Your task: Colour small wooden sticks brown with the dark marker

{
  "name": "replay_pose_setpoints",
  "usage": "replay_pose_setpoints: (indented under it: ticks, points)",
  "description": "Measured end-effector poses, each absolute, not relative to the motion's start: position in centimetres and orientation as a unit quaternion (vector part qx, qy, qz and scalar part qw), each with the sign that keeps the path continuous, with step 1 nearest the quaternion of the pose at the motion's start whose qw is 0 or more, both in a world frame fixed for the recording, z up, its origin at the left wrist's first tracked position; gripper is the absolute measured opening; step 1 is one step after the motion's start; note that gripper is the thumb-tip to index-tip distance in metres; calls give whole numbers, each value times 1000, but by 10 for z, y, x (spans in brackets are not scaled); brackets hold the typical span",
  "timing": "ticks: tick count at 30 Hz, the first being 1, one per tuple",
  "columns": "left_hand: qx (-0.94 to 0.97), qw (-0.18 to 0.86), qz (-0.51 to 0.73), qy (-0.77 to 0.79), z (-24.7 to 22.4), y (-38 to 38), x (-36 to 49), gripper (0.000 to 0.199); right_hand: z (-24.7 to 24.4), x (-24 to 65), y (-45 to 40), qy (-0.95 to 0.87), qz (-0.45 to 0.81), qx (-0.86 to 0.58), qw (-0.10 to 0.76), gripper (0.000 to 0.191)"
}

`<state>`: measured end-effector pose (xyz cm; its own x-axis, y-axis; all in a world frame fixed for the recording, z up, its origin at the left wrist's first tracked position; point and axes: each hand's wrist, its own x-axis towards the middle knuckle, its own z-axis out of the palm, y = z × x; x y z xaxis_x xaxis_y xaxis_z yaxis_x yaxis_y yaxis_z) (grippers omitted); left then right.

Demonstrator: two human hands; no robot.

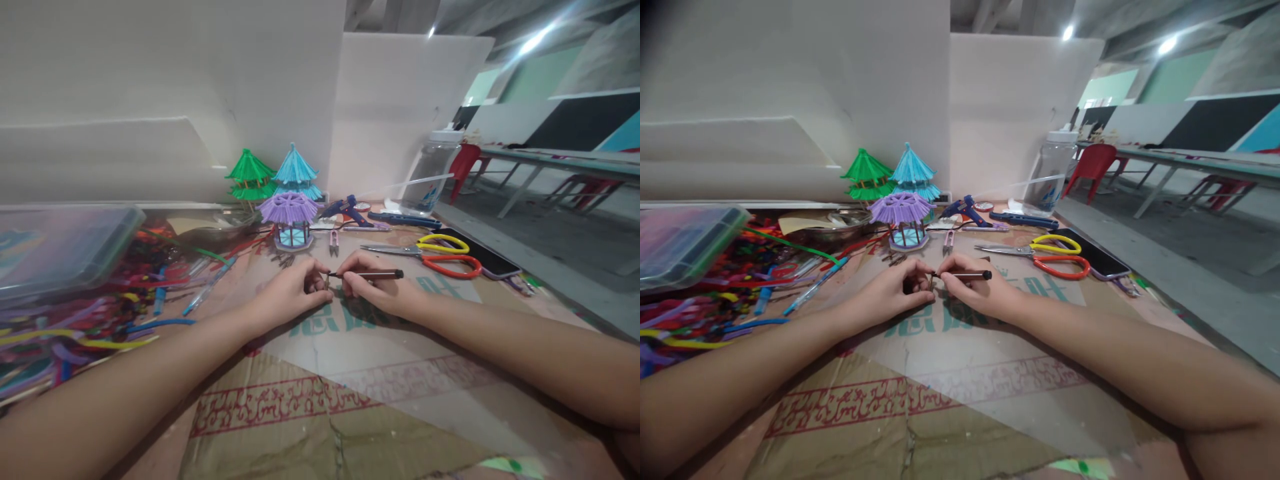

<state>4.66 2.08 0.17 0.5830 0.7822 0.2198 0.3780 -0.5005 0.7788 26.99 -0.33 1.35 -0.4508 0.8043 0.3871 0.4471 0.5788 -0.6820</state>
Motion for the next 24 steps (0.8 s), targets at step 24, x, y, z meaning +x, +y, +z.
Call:
replay_pose_setpoints:
  ticks: [24]
  points:
    - [826,322,293,358,-2,23,45,32,13,270,-2,-831,236,-378,333,12]
